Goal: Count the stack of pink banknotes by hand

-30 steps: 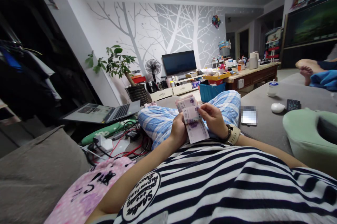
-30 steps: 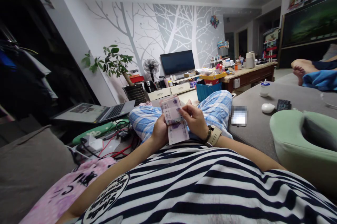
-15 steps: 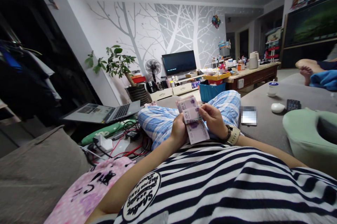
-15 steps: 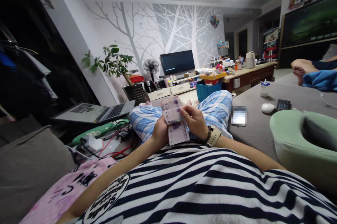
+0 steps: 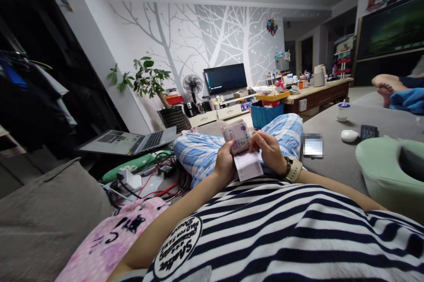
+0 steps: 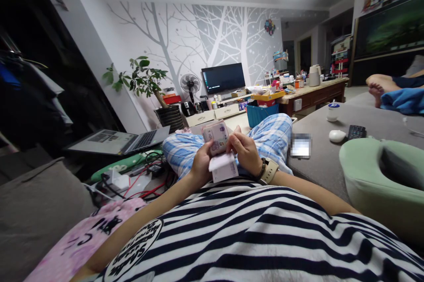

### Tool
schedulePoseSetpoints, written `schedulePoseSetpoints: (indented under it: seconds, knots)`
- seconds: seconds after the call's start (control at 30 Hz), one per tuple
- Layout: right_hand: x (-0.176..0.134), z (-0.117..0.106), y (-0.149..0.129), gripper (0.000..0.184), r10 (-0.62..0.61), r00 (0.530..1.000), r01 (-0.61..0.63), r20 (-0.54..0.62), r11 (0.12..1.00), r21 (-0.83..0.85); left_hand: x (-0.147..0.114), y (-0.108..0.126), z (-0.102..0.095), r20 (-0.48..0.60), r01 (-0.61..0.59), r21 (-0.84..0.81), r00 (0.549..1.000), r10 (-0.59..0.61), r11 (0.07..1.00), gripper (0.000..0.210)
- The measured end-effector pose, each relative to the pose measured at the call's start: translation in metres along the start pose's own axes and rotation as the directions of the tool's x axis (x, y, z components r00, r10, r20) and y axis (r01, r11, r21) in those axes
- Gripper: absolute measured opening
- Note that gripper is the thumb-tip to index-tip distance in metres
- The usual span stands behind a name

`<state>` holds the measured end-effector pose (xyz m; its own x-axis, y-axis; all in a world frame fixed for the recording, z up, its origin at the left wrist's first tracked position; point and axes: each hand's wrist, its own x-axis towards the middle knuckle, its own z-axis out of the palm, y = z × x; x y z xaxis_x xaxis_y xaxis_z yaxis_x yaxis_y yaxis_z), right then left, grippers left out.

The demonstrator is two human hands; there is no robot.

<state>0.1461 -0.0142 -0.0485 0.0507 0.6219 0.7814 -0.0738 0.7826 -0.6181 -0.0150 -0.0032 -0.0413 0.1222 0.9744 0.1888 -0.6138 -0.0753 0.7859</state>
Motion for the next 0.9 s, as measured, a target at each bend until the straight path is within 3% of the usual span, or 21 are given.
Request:
schedulePoseSetpoints:
  seconds: [0.13, 0.3, 0.5, 0.9]
  knots:
    - [0.003, 0.0, 0.002, 0.074, 0.006, 0.999, -0.005, -0.042, 1.0, 0.02, -0.002, 0.003, 0.003, -0.055, 0.038, -0.002, 0.998, -0.038, 0.999, 0.036]
    - [0.007, 0.0, 0.014, 0.063, 0.079, 0.987, -0.072, -0.138, 0.996, 0.052, -0.008, 0.006, 0.009, -0.048, 0.043, 0.014, 0.998, -0.042, 0.999, 0.042]
    - [0.01, -0.001, 0.022, 0.06, 0.097, 0.988, -0.096, -0.117, 0.995, 0.015, -0.012, 0.006, 0.009, -0.026, -0.02, 0.034, 0.999, 0.021, 0.999, 0.05]
    - [0.007, 0.001, 0.006, 0.063, 0.034, 0.995, -0.034, -0.093, 0.999, 0.003, -0.003, 0.003, 0.012, -0.068, 0.034, 0.003, 0.997, -0.033, 0.999, 0.045]
